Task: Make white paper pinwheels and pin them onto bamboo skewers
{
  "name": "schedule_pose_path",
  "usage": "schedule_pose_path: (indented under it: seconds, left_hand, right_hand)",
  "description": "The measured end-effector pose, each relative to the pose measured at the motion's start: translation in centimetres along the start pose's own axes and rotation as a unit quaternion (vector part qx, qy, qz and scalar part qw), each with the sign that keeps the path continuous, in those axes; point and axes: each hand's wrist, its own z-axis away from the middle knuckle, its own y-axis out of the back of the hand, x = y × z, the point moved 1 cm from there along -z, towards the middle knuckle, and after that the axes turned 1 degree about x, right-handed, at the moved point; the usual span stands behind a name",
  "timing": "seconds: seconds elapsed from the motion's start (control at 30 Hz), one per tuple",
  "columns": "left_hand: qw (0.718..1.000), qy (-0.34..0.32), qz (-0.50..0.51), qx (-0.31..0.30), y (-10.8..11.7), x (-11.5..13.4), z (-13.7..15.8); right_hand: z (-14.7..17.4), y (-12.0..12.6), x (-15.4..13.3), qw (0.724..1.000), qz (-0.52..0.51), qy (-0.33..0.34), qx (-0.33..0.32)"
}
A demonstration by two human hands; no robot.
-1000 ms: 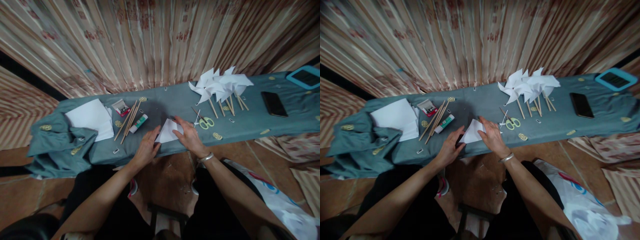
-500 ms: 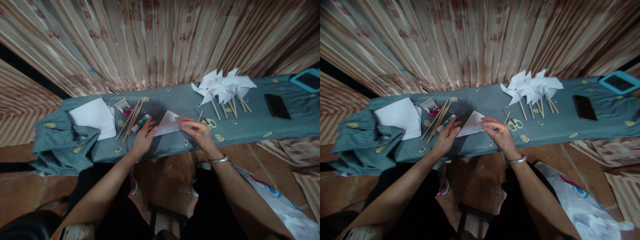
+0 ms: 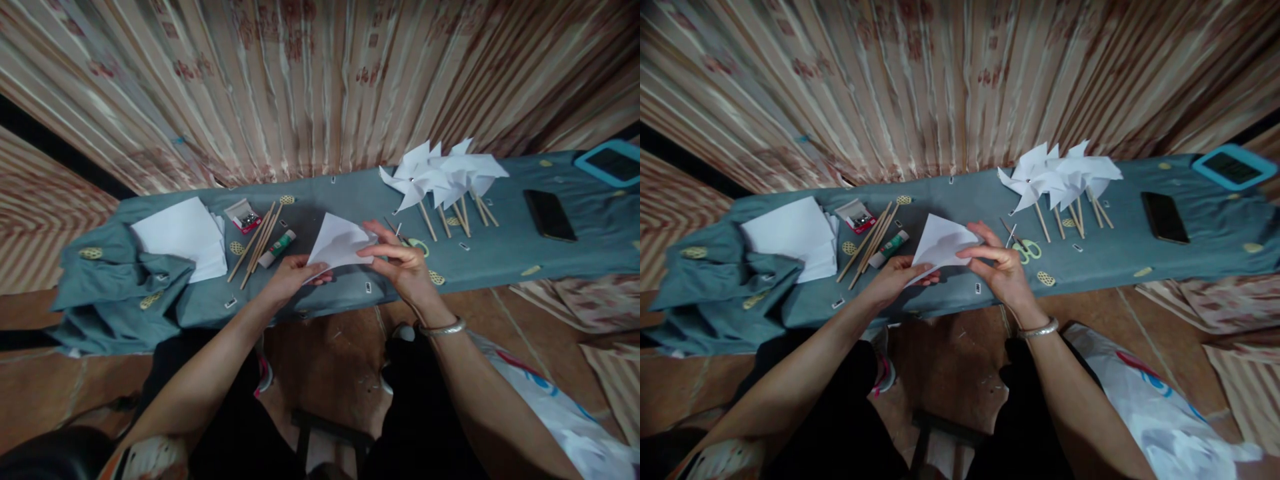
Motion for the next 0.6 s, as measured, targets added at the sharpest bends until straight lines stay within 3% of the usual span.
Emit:
schedule_pose_path:
  seconds: [0.27,0.43,0.5,0.6]
  left_hand:
    - [0.992,-0.041,0.033,0.114,0.9,-0.2,-0.9]
    - [0.985,-0.088,0.004,0.146,1.2,0.1,-1.2]
    - [0.982,-0.105,-0.009,0.159,1.3,0.3,-1.4]
    - [0.979,-0.115,-0.019,0.169,1.4,0.5,-1.6]
  right_hand:
    - [0.6,0.1,0.3,0.999,0.039,0.02,-0.018]
    - [0.6,1.2,0.9,0.985,0.167,0.043,0.029]
    - [0.4,2.5,1.3,0.957,0.275,0.034,0.081]
    - [0.1,4.9,2.0,0.874,0.474,-0.033,0.1]
